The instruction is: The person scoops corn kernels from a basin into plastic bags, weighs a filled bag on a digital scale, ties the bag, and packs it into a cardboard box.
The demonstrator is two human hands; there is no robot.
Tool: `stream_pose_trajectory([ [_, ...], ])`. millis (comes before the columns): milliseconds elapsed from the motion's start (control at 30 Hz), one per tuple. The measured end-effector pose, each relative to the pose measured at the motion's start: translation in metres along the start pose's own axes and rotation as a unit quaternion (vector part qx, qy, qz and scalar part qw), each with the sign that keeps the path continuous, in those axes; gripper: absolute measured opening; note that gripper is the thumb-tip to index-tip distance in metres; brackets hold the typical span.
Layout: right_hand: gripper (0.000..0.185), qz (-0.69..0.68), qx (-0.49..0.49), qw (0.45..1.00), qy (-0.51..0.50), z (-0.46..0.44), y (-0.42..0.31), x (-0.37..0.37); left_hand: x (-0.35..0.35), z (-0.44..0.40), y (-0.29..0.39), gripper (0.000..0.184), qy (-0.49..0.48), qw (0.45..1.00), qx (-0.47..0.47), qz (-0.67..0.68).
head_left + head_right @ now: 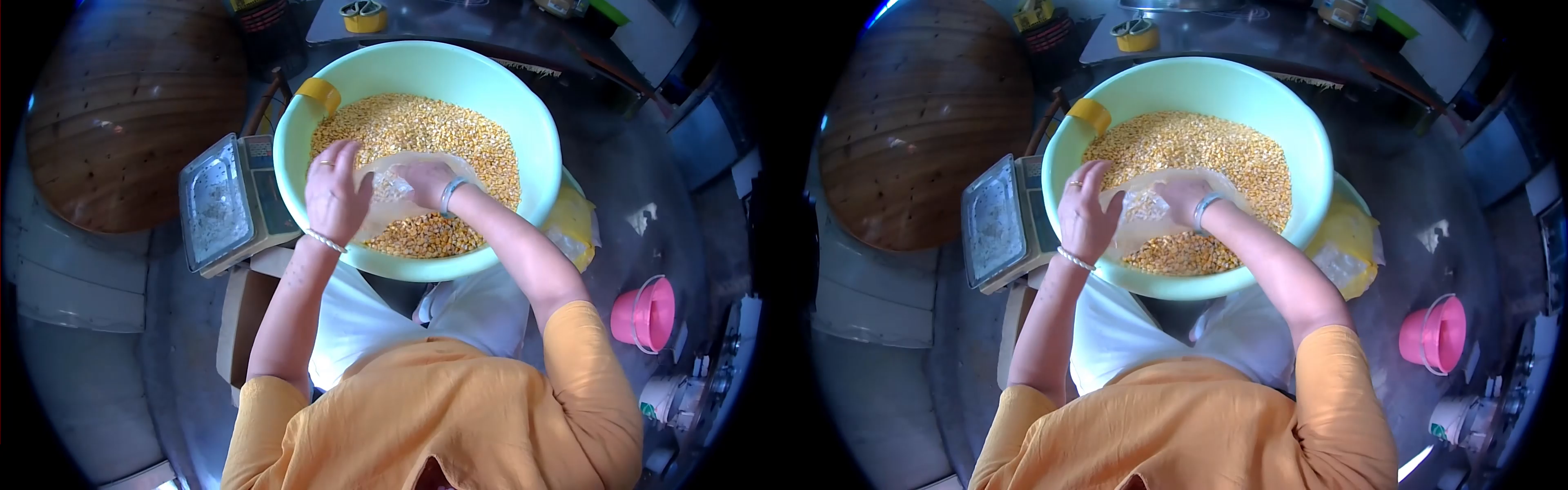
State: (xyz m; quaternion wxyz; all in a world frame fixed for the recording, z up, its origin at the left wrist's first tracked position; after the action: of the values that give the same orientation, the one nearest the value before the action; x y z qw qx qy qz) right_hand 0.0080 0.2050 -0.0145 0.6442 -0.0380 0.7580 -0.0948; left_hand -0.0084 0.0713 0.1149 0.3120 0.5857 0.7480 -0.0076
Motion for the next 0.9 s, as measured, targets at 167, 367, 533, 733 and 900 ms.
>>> stream_pose_trajectory([
  [167,0.033,0.005,-0.059,0.996,-0.063,0.004,-0.014,0.011,0.076,0.048,0.029,0.017,-0.272,0.956,0.115,0.000],
  [367,0.022,-0.054,-0.037,0.993,-0.098,0.010,-0.002,0.026,0.111,0.069,-0.078,0.042,-0.415,0.889,0.052,-0.187],
  [533,0.036,-0.141,0.017,0.988,-0.066,0.006,-0.007,0.005,0.115,0.072,-0.084,0.043,-0.468,0.862,0.089,-0.174],
  [733,0.052,-0.187,0.148,0.969,-0.062,-0.009,0.019,0.006,0.107,0.083,-0.061,0.031,-0.509,0.840,0.120,-0.147],
  [900,0.055,-0.151,0.123,0.981,-0.012,-0.020,0.058,0.041,0.106,0.088,-0.064,0.020,-0.527,0.833,0.105,-0.132],
])
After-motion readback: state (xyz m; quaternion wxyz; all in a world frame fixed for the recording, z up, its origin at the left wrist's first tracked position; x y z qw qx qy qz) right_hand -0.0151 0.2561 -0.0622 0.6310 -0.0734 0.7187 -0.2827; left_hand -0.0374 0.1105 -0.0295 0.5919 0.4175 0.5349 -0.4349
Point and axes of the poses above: each hand's wrist, its own z-axis away from the middle knuckle, its own x-axis out of the palm, y = z × x, the point moved 10 cm from there along -z, towards the middle knuckle, and after that the axes turned 12 degrees about y, right-handed, at the moved point
